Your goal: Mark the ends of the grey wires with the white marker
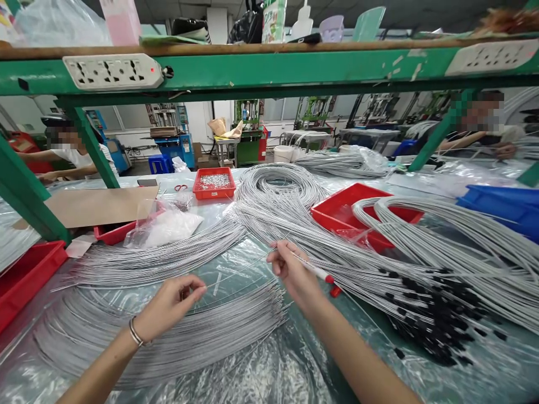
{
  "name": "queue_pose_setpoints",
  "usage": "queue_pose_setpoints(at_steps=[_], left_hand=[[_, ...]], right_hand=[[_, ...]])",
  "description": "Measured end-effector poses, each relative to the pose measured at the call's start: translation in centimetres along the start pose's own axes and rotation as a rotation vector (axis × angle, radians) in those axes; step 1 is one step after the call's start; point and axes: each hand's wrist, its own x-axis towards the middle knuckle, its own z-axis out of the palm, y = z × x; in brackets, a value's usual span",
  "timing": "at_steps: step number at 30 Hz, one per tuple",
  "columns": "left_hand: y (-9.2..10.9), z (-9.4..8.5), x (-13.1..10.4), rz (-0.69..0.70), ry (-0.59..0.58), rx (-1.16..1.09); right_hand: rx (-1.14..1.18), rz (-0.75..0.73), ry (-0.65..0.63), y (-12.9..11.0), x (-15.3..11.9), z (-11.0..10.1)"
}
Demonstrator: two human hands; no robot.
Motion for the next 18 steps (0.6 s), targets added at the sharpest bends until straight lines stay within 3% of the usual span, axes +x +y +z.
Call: queue_pose_setpoints(at_steps=[4, 9, 15, 18], left_hand=[[1.0, 1.6, 0.9, -0.044, -0.057, -0.194], [3.2, 3.5, 1.9, -0.032, -0.137, -0.335], [4.2, 4.1, 1.5, -0.103, -0.148, -0.480], [4.9, 4.3, 1.2, -0.097, -0.151, -0.523]], right_hand=[[-0.252, -0.144, -0.048, 0.8, -1.5, 0.3], [-0.387, -0.235, -0.099, 2.3, -3.2, 0.5], [-0.425, -0.319, -0.085, 2.6, -4.7, 0.1], [-0.442, -0.269, -0.131, 3.0, -5.6, 0.3]])
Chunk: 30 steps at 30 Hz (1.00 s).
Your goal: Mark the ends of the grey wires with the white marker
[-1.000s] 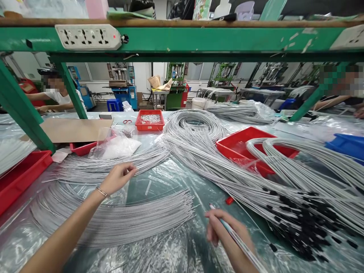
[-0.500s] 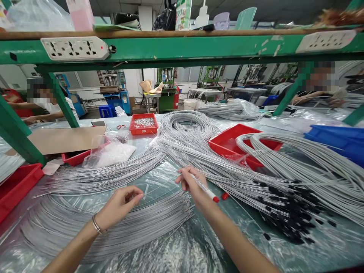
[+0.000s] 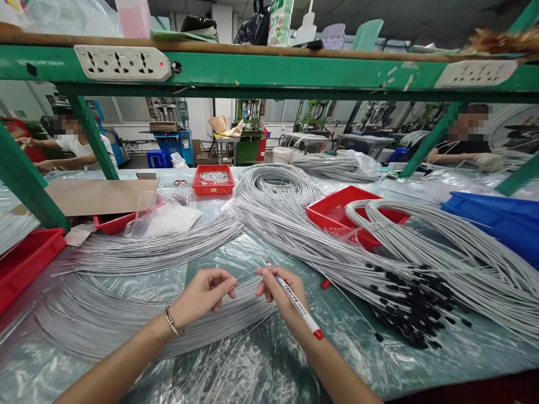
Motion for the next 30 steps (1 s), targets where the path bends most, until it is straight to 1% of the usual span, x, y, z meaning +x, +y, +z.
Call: queue_pose_setpoints(at_steps=[3, 5, 6, 7, 10, 11, 13, 17, 21, 22, 23, 25, 26, 27, 28, 30], left_hand=[[0.5, 0.7, -0.1, 0.041, -0.009, 0.021], [0.6, 1.1, -0.3, 0.087, 0.006, 0.054], [0.5, 1.1, -0.4, 0.102, 0.014, 0.077], [0.4, 1.2, -0.6, 0.106, 0.015, 0.103], [0.1, 1.1, -1.2, 0.071, 0.006, 0.165], [0.0, 1.1, -1.4, 0.065, 0.004, 0.175], [-0.1, 1.3, -1.5, 0.064, -0.006, 0.170], [0.3, 2.1, -1.2, 0.076, -0.049, 0.134], [0.6, 2.4, -1.2, 0.073, -0.048, 0.101], [0.6, 2.4, -1.3, 0.073, -0.048, 0.092], [0.6, 2.5, -1.3, 0.074, -0.053, 0.088], [0.4, 2.7, -1.3, 0.079, -0.085, 0.107], [0.3, 2.8, -1.3, 0.086, -0.112, 0.129], [0.3, 2.9, -1.4, 0.096, -0.139, 0.160], [0.2, 2.8, -1.5, 0.103, -0.164, 0.197], [0.3, 2.2, -2.0, 0.118, -0.193, 0.294]], right_hand=[[-0.065, -0.001, -0.127, 0.0, -0.8, 0.4], [-0.107, -0.041, -0.149, -0.2, -1.1, 0.1], [-0.104, -0.045, -0.115, -0.4, -1.2, -0.3], [-0.079, -0.035, -0.049, -0.6, -1.2, -0.8], [0.096, 0.028, 0.209, -1.3, -1.1, -2.1], [0.147, 0.047, 0.267, -1.4, -1.1, -2.3], [0.188, 0.054, 0.314, -1.3, -1.2, -2.1], [0.186, 0.050, 0.228, -0.7, -1.8, -1.3], [0.255, 0.068, 0.214, -0.5, -2.7, -1.9], [0.233, 0.065, 0.171, -0.5, -2.9, -2.1], [0.190, 0.065, 0.099, -0.4, -3.2, -2.1], [0.079, 0.063, -0.054, -0.3, -3.6, -1.8], [0.034, 0.051, -0.101, -0.2, -3.8, -1.5], [0.005, 0.033, -0.111, -0.2, -3.9, -1.2], [-0.007, 0.010, -0.081, -0.2, -4.0, -0.9], [0.024, -0.029, 0.067, -0.2, -4.0, -0.9]])
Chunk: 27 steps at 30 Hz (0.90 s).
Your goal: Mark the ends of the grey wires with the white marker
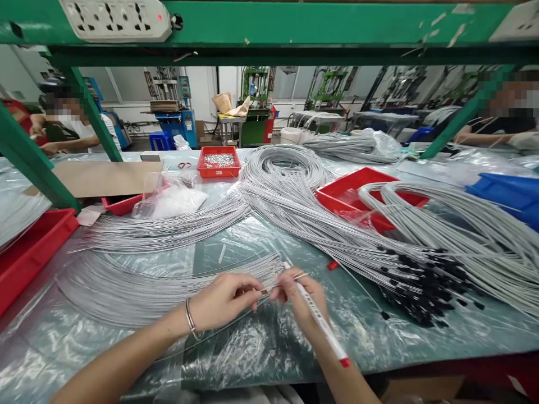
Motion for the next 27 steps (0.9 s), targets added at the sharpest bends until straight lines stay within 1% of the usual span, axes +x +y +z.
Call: queue_pose_setpoints(at_steps=[2, 4, 5, 7, 9, 10, 11, 12, 13, 14, 16, 18, 19, 21, 22, 24, 27], left_hand=[[0.2, -1.5, -1.3, -0.003, 0.003, 0.136], [0.8, -3.7, -3.2, -0.002, 0.036, 0.308], [1.3, -5.0, -4.1, -0.009, 0.058, 0.395], [2.3, -7.9, -5.7, -0.024, 0.142, 0.600], [3.0, -10.7, -6.3, -0.064, 0.296, 0.842], [3.1, -12.1, -6.1, -0.108, 0.384, 0.974], [2.9, -13.3, -5.5, -0.177, 0.443, 1.094], [2.4, -14.4, -4.5, -0.254, 0.460, 1.187], [1.6, -15.4, -3.3, -0.335, 0.444, 1.250], [0.4, -16.2, -1.9, -0.378, 0.418, 1.279], [-2.6, -17.1, 1.0, -0.433, 0.365, 1.209], [-6.0, -17.0, 3.7, -0.454, 0.322, 1.148], [-7.4, -16.5, 4.7, -0.455, 0.298, 1.127], [-9.5, -14.8, 5.8, -0.423, 0.282, 1.106], [-10.0, -13.5, 6.0, -0.393, 0.274, 1.093], [-10.1, -10.7, 5.6, -0.318, 0.217, 1.050], [-9.3, -6.7, 4.0, -0.230, -0.002, 0.949]], right_hand=[[0.101, 0.012, 0.207, 0.1, 0.2, -0.8], [0.237, 0.076, 0.364, 0.3, 0.6, -2.2], [0.286, 0.114, 0.393, 0.4, 0.7, -2.9], [0.315, 0.207, 0.362, 0.8, 0.8, -4.1], [0.286, 0.294, 0.316, 1.1, 0.6, -4.8], [0.270, 0.323, 0.323, 1.2, 0.4, -5.1], [0.257, 0.349, 0.341, 1.3, 0.2, -5.2], [0.247, 0.373, 0.370, 1.4, -0.1, -5.3], [0.239, 0.394, 0.400, 1.5, -0.5, -5.4], [0.236, 0.417, 0.421, 1.6, -0.8, -5.5], [0.234, 0.454, 0.437, 1.8, -1.6, -5.8], [0.234, 0.454, 0.451, 2.1, -2.4, -6.2], [0.230, 0.447, 0.459, 2.1, -2.9, -6.4], [0.213, 0.433, 0.486, 2.3, -3.7, -7.0], [0.208, 0.431, 0.503, 2.4, -4.2, -7.2], [0.203, 0.435, 0.539, 2.5, -4.9, -7.6], [0.223, 0.425, 0.569, 2.8, -5.5, -7.5]])
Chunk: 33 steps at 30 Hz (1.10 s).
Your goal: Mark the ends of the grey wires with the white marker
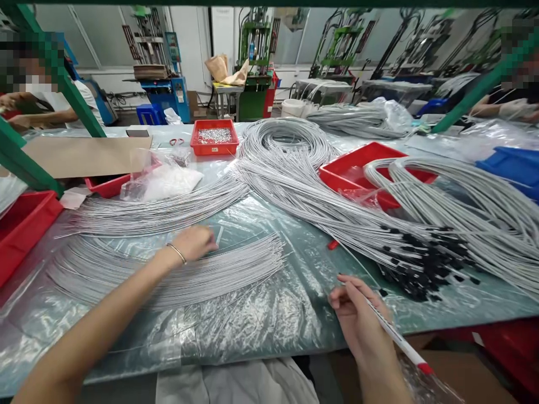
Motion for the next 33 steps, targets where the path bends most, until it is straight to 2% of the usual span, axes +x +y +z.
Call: queue_pose_setpoints(at_steps=[2, 4, 12, 19, 28, 31, 33], left_hand=[[1.4, 0.7, -1.3, 0.042, -0.082, -0.030], [2.0, 1.1, -2.1, 0.062, -0.121, -0.058], [1.2, 1.0, -2.5, 0.105, -0.165, -0.130], [0.5, -0.4, -2.4, 0.123, -0.232, -0.298], [0.1, 0.7, -2.6, 0.111, -0.182, -0.426], [-0.4, 0.2, -2.7, 0.095, -0.136, -0.517], [-0.6, -0.9, -3.1, 0.108, -0.135, -0.602]], right_hand=[[0.009, -0.002, -0.016, 0.3, -0.2, 0.3], [0.005, -0.008, -0.044, 0.6, -0.5, 0.6], [0.055, -0.033, -0.096, 1.2, -0.5, 0.3], [0.047, -0.061, -0.116, 1.5, -0.6, -0.2], [0.077, -0.089, -0.125, 1.7, -0.7, 0.1], [0.074, -0.116, -0.121, 1.6, -0.9, 0.1], [0.046, -0.125, -0.121, 1.6, -0.8, 0.0]])
